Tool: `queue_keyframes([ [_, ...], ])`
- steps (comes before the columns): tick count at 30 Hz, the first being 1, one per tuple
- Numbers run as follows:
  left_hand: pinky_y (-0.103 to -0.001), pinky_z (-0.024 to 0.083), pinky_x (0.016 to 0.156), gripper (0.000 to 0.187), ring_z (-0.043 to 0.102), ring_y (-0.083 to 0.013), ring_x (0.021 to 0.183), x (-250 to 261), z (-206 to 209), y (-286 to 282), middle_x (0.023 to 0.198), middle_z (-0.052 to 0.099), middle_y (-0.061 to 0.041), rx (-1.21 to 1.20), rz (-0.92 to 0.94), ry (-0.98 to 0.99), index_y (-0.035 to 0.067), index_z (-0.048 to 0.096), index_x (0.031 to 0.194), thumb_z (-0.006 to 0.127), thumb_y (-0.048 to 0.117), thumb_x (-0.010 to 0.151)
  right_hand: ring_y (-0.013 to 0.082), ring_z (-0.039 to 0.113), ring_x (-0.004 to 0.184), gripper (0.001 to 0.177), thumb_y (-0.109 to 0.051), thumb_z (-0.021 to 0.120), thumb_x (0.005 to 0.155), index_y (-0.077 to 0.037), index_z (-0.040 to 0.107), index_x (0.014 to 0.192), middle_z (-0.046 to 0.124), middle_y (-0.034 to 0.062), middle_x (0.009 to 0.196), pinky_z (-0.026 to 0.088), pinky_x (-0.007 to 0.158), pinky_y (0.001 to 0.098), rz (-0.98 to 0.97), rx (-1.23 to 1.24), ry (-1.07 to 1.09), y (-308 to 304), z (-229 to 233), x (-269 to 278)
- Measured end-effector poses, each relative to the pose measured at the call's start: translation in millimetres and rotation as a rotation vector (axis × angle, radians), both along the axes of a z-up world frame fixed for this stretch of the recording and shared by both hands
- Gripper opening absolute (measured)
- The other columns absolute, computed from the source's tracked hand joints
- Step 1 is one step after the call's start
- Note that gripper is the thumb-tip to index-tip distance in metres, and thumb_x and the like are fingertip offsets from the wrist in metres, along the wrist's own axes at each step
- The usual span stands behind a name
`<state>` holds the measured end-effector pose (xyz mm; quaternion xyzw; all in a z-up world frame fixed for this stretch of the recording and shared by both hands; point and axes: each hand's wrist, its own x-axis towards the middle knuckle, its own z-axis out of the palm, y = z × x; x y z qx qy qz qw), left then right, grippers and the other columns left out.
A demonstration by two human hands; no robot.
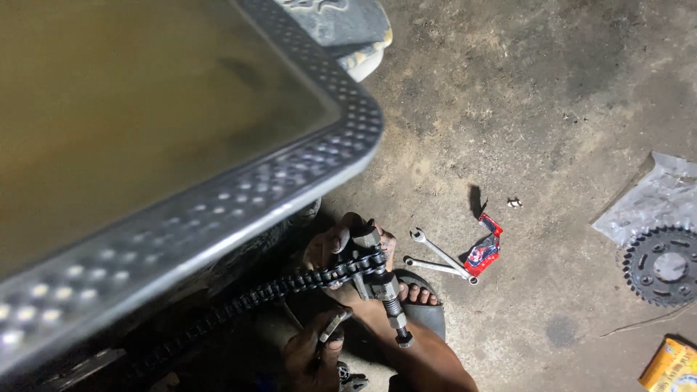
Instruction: Using a chain breaker tool and wrenches to repair or replace a motorcycle chain and service the rear wheel assembly.
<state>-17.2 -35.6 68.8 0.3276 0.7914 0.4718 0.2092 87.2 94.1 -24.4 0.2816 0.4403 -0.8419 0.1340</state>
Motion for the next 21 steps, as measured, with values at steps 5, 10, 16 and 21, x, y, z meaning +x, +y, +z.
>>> queue_keyframes([
  [5,-0.023,0.045,0.05,0.035,0.053,-0.0089,0.051,-0.6,-1.6,0.8,0.069,0.072,-0.005,0.155,0.012,-0.073,-0.006,0.071,0.112,0.059,0.016,0.087,0.0275,0.053,0.12,0.135,-0.106,0.028,0.069,0.011,0.034,0.136,0.048,0.0249,0.13,0.029,0.116,0.0415,0.519,0.899,-0.507,-14.7,-54.4,-14.3],
  [10,-0.026,0.055,0.066,0.036,0.069,-0.0169,0.068,5.8,-23.2,-15.1,0.086,0.076,-0.011,0.105,0.026,-0.044,-0.005,0.069,0.118,0.06,0.017,0.09,0.0291,0.034,0.138,0.106,-0.088,0.019,0.082,-0.004,0.032,0.146,0.036,0.0193,0.149,0.015,0.12,0.0498,-0.024,0.524,-0.078,-24.9,-163.3,-48.5],
  [16,-0.028,0.043,0.047,0.03,0.051,-0.0118,0.05,35.6,-63.5,-50.8,0.066,0.072,-0.004,-0.112,0.443,-0.277,0.003,0.075,0.114,0.059,0.012,0.089,0.0255,0.03,0.113,0.063,-0.068,0.022,0.095,-0.011,0.039,0.114,0.035,0.0095,0.12,0.023,0.098,0.0489,-0.314,0.42,0.213,46.4,-42.8,-91.0],
  [21,-0.03,0.052,0.071,0.037,0.063,-0.0162,0.08,83.1,-127.5,-61.7,0.1,0.074,-0.009,0.129,0.451,-0.688,0.003,0.061,0.133,0.055,0.0,0.096,0.0089,0.03,0.05,0.068,-0.079,0.032,0.088,-0.016,0.038,0.063,0.031,-0.0068,0.056,0.028,0.049,0.0315,-0.088,0.607,0.338,71.2,43.1,-111.0],
])
